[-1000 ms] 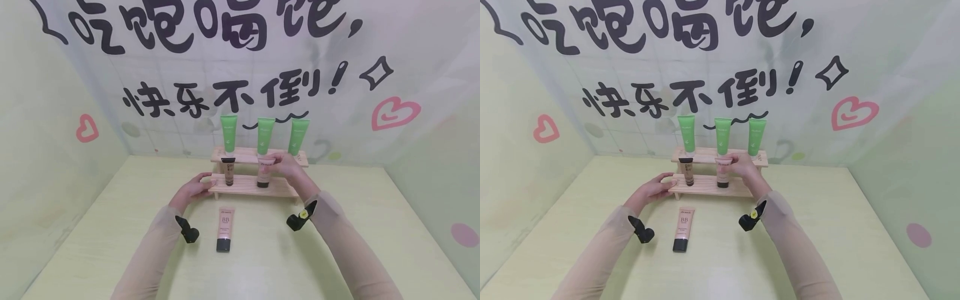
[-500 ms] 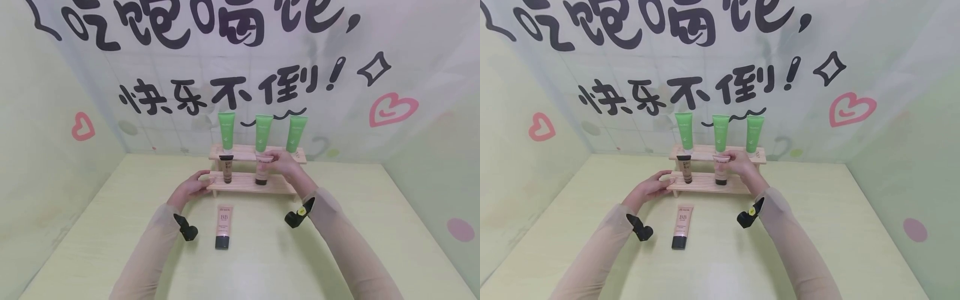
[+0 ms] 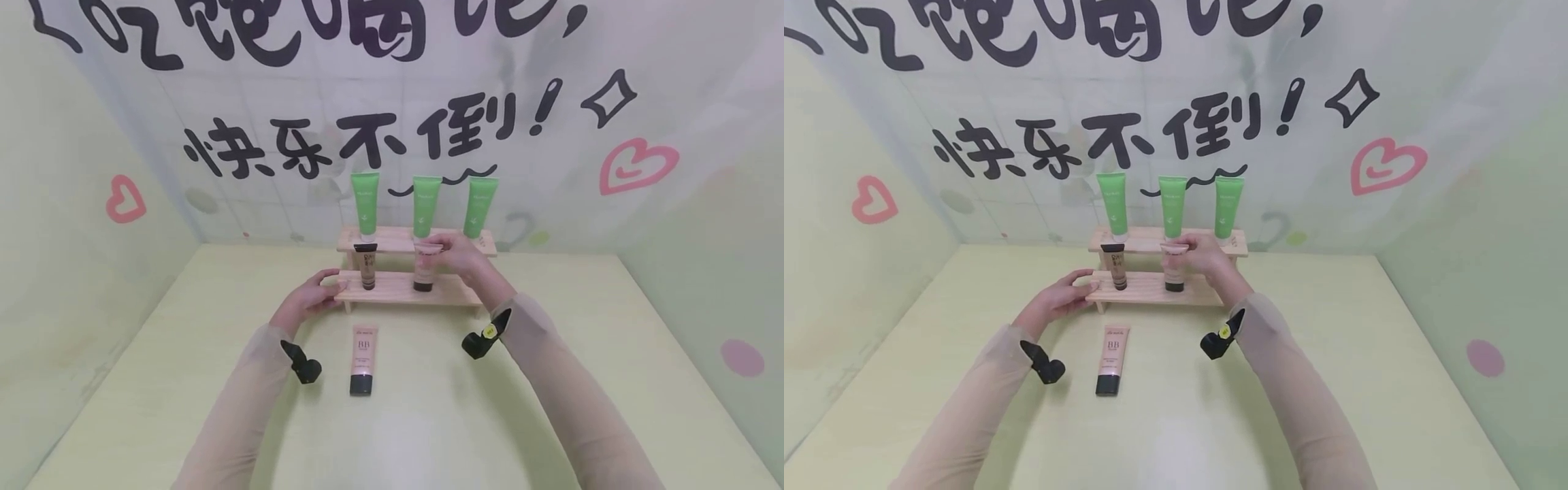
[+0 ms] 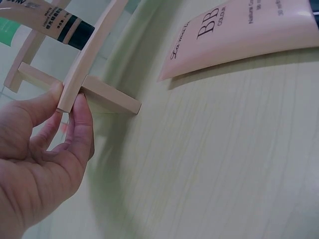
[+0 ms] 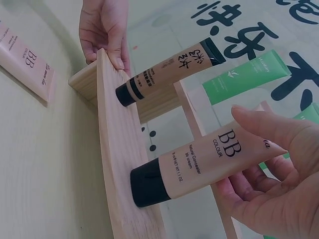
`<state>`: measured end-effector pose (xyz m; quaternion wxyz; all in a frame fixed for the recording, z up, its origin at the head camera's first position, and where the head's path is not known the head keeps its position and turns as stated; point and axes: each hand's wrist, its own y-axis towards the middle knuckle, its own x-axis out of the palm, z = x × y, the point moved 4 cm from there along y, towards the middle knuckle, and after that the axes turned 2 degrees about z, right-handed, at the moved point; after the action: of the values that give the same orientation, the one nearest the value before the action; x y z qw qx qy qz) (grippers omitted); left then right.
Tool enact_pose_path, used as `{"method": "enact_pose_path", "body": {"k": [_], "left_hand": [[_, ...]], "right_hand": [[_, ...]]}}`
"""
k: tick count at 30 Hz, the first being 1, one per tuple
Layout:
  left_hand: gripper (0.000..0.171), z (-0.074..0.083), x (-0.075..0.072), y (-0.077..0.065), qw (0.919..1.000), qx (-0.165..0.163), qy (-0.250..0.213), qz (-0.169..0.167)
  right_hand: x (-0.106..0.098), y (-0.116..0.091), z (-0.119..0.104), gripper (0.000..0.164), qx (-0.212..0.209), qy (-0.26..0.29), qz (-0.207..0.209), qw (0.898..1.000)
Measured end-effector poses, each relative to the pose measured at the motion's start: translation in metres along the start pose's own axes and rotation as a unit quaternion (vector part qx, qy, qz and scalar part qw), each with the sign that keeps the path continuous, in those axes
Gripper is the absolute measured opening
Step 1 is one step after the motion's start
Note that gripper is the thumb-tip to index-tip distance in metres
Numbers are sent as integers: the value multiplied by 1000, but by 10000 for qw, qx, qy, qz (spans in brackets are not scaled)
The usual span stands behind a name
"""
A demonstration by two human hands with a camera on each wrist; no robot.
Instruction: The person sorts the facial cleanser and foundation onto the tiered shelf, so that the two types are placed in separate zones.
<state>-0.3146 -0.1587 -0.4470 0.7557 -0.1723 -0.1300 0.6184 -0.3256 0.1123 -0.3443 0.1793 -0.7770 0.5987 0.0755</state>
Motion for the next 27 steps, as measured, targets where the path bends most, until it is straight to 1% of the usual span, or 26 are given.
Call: {"method": "enact_pose_path", "body": {"k": [3,5,10,14,20,27], "left_hand": [[63,3,-2,-1,10000,-8,9,18],[63,4,-3,-1,10000,-4,-8,7],[62,5,-2,-1,10000,17,-37,-18],[63,3,-2,1,10000,15,-70,-36],[62,1,-1,1,9999,-12,-106,-37],[62,-1,-2,1,10000,19,-46,-52]], "right_hand": [[0,0,-4,47,-34,29,-6,10000],[0,0,-6,47,26,62,5,10000],[-2,-1,-6,50,381,140,89,9991],[-5,-4,-8,52,515,242,74,9984],[-7,-7,-10,52,431,473,-48,9979],[-9,-11,-17,51,145,930,-156,9954]]}}
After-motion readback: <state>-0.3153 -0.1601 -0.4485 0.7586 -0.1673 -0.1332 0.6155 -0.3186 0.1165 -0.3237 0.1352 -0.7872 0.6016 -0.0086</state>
